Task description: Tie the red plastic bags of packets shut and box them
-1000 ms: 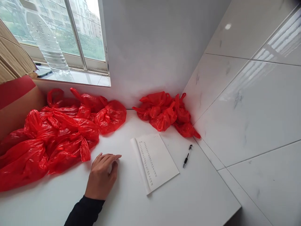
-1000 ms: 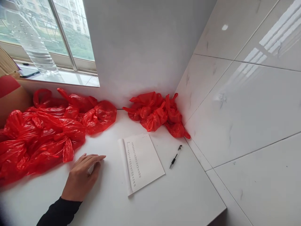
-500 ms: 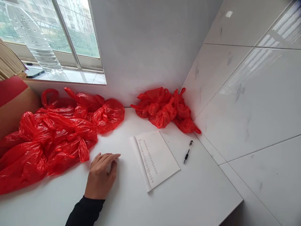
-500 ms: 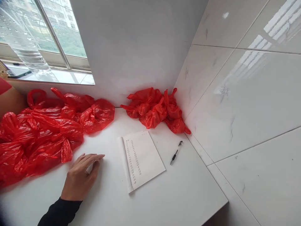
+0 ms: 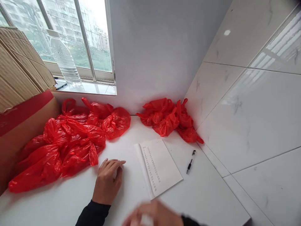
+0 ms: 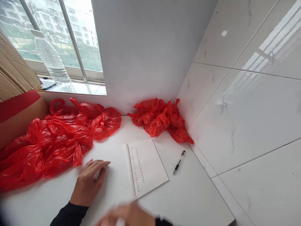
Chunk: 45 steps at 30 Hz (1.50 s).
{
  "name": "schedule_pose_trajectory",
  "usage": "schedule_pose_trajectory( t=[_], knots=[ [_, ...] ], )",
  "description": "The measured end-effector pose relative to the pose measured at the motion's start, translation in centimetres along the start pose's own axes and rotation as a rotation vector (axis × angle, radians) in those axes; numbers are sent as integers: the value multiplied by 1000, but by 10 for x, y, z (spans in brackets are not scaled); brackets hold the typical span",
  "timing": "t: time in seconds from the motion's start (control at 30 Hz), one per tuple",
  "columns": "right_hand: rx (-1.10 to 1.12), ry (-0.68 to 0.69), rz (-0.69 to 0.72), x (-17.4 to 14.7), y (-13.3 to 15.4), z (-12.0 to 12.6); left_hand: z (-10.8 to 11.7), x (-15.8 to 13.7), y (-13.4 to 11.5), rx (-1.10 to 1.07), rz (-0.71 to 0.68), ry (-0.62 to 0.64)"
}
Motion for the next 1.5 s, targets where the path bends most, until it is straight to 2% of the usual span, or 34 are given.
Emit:
schedule_pose_trajectory(
  t=[0.03, 0.07, 0.1, 0.17, 0.23, 0.27, 0.37, 0.53, 0.63, 0.73, 0.83, 0.93, 1.07, 1.13, 1.23, 1.3, 1.5],
  knots=[
    [-24, -185, 37, 17, 5, 38, -1, 0, 1, -4, -1, -3],
    [-101, -537, 84, 27, 11, 86, -2, -1, 2, -10, 0, -4],
    [-116, -746, 79, 37, 11, 127, -2, -1, 2, -18, 3, -5],
    [-135, -1013, 44, 53, 7, 196, -4, -3, 3, -36, 12, -2],
    [-163, -1236, -19, 61, -4, 249, -4, -4, 4, -48, 26, -2],
    [-177, -1309, -48, 64, -9, 267, -4, -5, 4, -52, 34, -2],
    [-209, -1391, -107, 74, -24, 292, -4, -7, 6, -58, 52, 0],
    [-217, -1325, -78, 82, -27, 299, -2, -6, 8, -91, 75, -2],
    [-190, -1303, 23, 75, -16, 301, -3, -5, 10, -139, 123, -8],
    [-122, -1276, 168, 59, -2, 292, -4, -5, 13, -210, 195, -16],
    [-17, -1196, 315, 39, 18, 264, -3, -4, 17, -293, 281, -26],
    [105, -1048, 420, 22, 39, 220, 2, 0, 15, -388, 393, -50],
    [229, -764, 464, 14, 54, 156, 2, 12, -10, -610, 573, -42],
    [271, -628, 460, 16, 51, 132, -10, 16, -31, -963, 768, -59],
    [327, -494, 432, 21, 35, 113, -30, 13, -59, -1494, 1110, -183],
    [367, -467, 403, 24, 20, 111, -36, 8, -63, -1553, 1195, -240],
    [422, -538, 332, 32, -13, 120, -37, -7, -37, -1480, 1246, -376]
  ],
)
Point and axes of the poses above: each hand's wrist, its own x-axis towards the middle knuckle, its own z-axis out of the back of the hand, y = z × x, the point moved 6 cm from there along x, towards the middle knuckle, and after that the axes turned 12 degrees about -z, right-handed, at the moved point
